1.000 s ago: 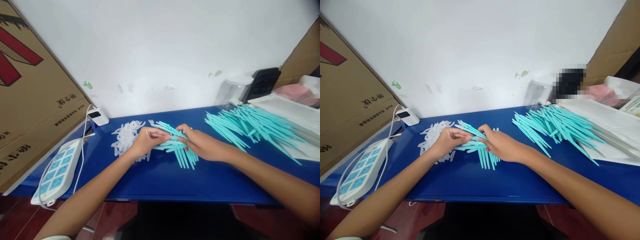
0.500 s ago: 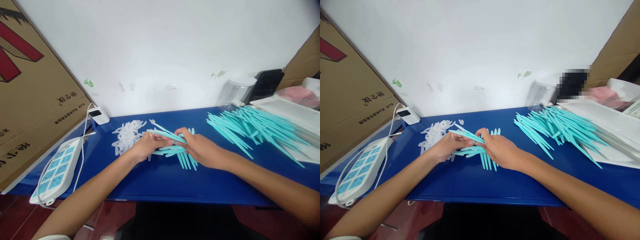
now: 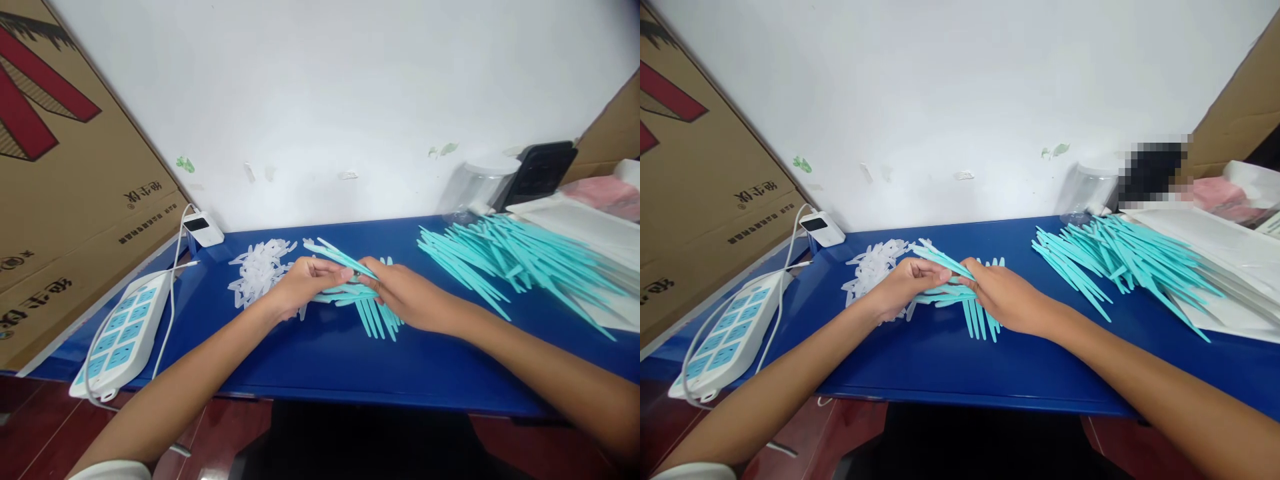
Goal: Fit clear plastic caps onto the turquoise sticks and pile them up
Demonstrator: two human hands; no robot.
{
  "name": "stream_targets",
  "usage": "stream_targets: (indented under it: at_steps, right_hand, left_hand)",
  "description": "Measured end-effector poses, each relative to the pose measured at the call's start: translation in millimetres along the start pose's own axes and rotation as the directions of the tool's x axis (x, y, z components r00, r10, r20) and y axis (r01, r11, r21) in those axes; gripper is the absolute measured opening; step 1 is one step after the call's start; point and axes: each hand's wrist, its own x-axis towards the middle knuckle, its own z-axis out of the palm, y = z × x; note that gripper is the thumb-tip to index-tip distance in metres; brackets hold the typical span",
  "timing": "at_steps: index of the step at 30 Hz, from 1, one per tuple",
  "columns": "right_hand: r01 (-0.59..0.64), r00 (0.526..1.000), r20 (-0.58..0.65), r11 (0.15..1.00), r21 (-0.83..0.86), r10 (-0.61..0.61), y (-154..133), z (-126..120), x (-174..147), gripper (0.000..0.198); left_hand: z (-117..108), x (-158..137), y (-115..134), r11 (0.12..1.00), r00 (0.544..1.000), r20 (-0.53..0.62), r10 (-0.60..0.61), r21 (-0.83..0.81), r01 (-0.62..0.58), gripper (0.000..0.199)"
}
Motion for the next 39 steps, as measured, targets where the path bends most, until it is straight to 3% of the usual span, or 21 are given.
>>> stream_targets:
  at_steps: [3, 5, 7, 9, 11, 19, 27, 31, 34, 37, 39]
  right_hand:
    - [-0.038, 0.994, -0.101, 0.995, 0.097, 0.048, 9.5, -8.0, 4.4, 0.024]
    - [-0.072, 0.979, -0.173, 0.978, 0.194, 0.106, 14.1, -11.8, 6.7, 0.033]
    - [-0.085, 0.972, -0.189, 0.961, 0.264, 0.138, 14.6, -12.1, 7.7, 0.037]
    - [-0.085, 0.98, -0.149, 0.956, 0.279, 0.131, 9.8, -8.7, 7.1, 0.038]
    - [-0.067, 0.992, -0.09, 0.964, 0.258, 0.093, 0.5, -3.5, 5.1, 0.039]
    - [-0.003, 0.999, 0.049, 0.98, 0.197, -0.007, -25.6, 4.2, -5.1, 0.04]
    - [0.031, 0.989, 0.141, 0.989, 0.142, -0.051, -26.2, 1.6, -1.4, 0.053]
    - [0.024, 0.993, 0.117, 0.996, 0.08, -0.033, -25.5, 1.8, -1.2, 0.056]
    - [0.051, 0.996, 0.063, 0.996, 0.079, -0.056, -20.6, 0.1, 0.1, 0.045]
    - [0.042, 0.996, -0.081, 0.987, 0.154, -0.03, -10.3, -7.4, 3.3, 0.038]
    - [0.035, 0.976, -0.218, 0.962, 0.271, 0.025, 0.1, -14.7, 6.2, 0.038]
  left_hand:
    - [-0.3, 1.5, 1.7, 0.997, 0.999, -0.025, 0.031, -0.073, -0.033, 0.055]
    - [-1.2, 3.8, 0.0, 0.987, 0.979, -0.154, 0.134, -0.066, -0.145, 0.061]
    - [-1.6, 6.3, -3.7, 0.956, 0.902, -0.321, 0.288, 0.046, -0.289, 0.059]
    - [0.0, 7.5, -7.6, 0.903, 0.814, -0.393, 0.429, 0.166, -0.396, 0.057]
    - [4.8, 6.6, -10.0, 0.867, 0.779, -0.381, 0.498, 0.205, -0.454, 0.056]
    - [34.1, -5.8, -4.6, 0.853, 0.796, -0.308, 0.521, 0.183, -0.488, 0.042]
    - [37.2, -9.2, -1.5, 0.823, 0.798, -0.22, 0.56, 0.254, -0.508, 0.047]
    - [41.0, -12.5, 0.5, 0.802, 0.776, -0.236, 0.585, 0.31, -0.511, 0.037]
    - [40.9, -12.3, -1.7, 0.74, 0.71, -0.241, 0.662, 0.365, -0.565, 0.037]
    - [35.1, -10.0, -4.3, 0.682, 0.635, -0.269, 0.725, 0.413, -0.604, 0.042]
    - [29.4, -8.1, -5.2, 0.695, 0.636, -0.298, 0.712, 0.428, -0.577, 0.041]
